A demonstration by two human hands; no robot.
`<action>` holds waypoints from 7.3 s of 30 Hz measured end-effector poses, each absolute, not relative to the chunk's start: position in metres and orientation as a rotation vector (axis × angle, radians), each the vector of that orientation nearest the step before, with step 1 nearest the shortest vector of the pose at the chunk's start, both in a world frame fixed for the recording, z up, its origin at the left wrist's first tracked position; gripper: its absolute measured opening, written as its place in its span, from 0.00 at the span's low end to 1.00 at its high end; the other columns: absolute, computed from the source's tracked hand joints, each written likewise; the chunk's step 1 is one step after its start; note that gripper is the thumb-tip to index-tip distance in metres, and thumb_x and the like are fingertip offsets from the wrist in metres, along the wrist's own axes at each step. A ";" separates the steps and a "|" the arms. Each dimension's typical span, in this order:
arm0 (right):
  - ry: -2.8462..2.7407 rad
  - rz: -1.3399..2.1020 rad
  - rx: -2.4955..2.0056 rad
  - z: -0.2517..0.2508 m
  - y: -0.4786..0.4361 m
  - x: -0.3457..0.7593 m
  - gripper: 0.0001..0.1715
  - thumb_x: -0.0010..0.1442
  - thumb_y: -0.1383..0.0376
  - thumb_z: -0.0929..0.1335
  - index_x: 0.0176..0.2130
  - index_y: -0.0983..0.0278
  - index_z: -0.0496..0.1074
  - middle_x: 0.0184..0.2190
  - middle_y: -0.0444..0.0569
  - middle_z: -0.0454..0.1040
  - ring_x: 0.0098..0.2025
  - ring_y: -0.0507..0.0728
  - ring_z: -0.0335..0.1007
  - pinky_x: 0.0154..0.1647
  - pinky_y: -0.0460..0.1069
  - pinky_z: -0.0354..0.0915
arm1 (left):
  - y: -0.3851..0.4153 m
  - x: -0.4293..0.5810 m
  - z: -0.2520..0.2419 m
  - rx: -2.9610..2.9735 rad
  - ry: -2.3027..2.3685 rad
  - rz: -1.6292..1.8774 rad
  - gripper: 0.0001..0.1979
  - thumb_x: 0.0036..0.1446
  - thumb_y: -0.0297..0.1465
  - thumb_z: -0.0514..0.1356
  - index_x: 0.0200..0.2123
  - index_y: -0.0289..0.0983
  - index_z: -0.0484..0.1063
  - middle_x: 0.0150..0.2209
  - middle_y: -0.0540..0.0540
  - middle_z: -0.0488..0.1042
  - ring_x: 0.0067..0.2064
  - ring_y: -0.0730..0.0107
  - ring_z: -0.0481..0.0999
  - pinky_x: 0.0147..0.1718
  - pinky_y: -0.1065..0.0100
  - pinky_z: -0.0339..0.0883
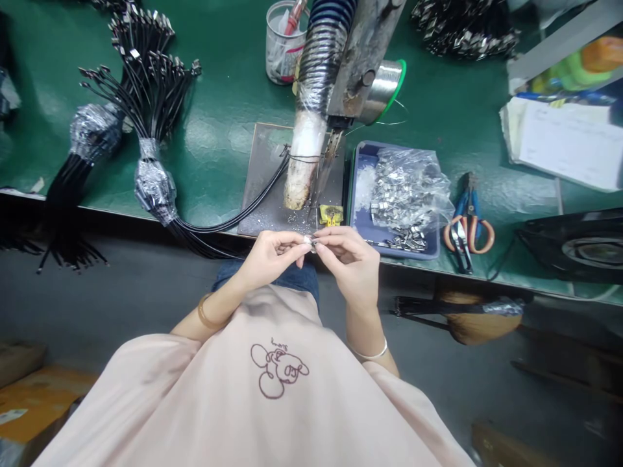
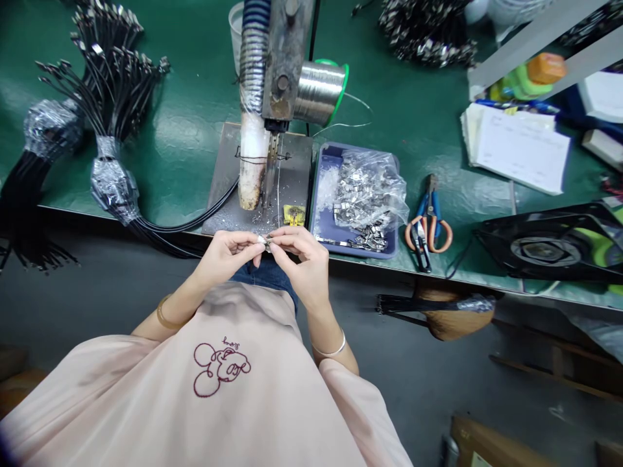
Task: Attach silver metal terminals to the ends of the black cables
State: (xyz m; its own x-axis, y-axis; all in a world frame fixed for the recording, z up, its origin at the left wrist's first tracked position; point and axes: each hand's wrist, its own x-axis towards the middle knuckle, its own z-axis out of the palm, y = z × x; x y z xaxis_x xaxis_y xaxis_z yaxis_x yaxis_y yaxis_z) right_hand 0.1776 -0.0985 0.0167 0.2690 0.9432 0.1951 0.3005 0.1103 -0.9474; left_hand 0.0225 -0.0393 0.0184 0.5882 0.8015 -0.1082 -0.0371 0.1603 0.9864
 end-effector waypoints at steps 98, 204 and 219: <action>-1.396 0.248 -1.370 0.000 -0.102 0.167 0.05 0.63 0.70 0.70 0.38 0.59 0.74 0.37 0.46 0.82 0.39 0.55 0.81 0.36 0.49 0.78 | -0.030 0.021 0.013 1.125 0.818 0.808 0.14 0.48 0.40 0.70 0.24 0.34 0.77 0.23 0.49 0.75 0.26 0.76 0.68 0.28 0.72 0.64; -1.617 -0.072 -1.394 0.009 -0.081 0.170 0.07 0.60 0.73 0.72 0.35 0.60 0.74 0.35 0.46 0.82 0.38 0.55 0.82 0.40 0.50 0.77 | -0.021 0.037 0.015 1.113 0.900 0.899 0.12 0.48 0.36 0.67 0.22 0.34 0.75 0.20 0.51 0.73 0.23 0.78 0.67 0.26 0.74 0.64; -1.679 -0.090 -1.376 0.008 -0.084 0.170 0.09 0.60 0.74 0.71 0.36 0.59 0.71 0.36 0.45 0.82 0.39 0.53 0.81 0.40 0.48 0.75 | -0.019 0.032 0.015 1.123 0.884 0.864 0.06 0.46 0.31 0.66 0.23 0.33 0.75 0.22 0.50 0.74 0.25 0.76 0.70 0.29 0.73 0.67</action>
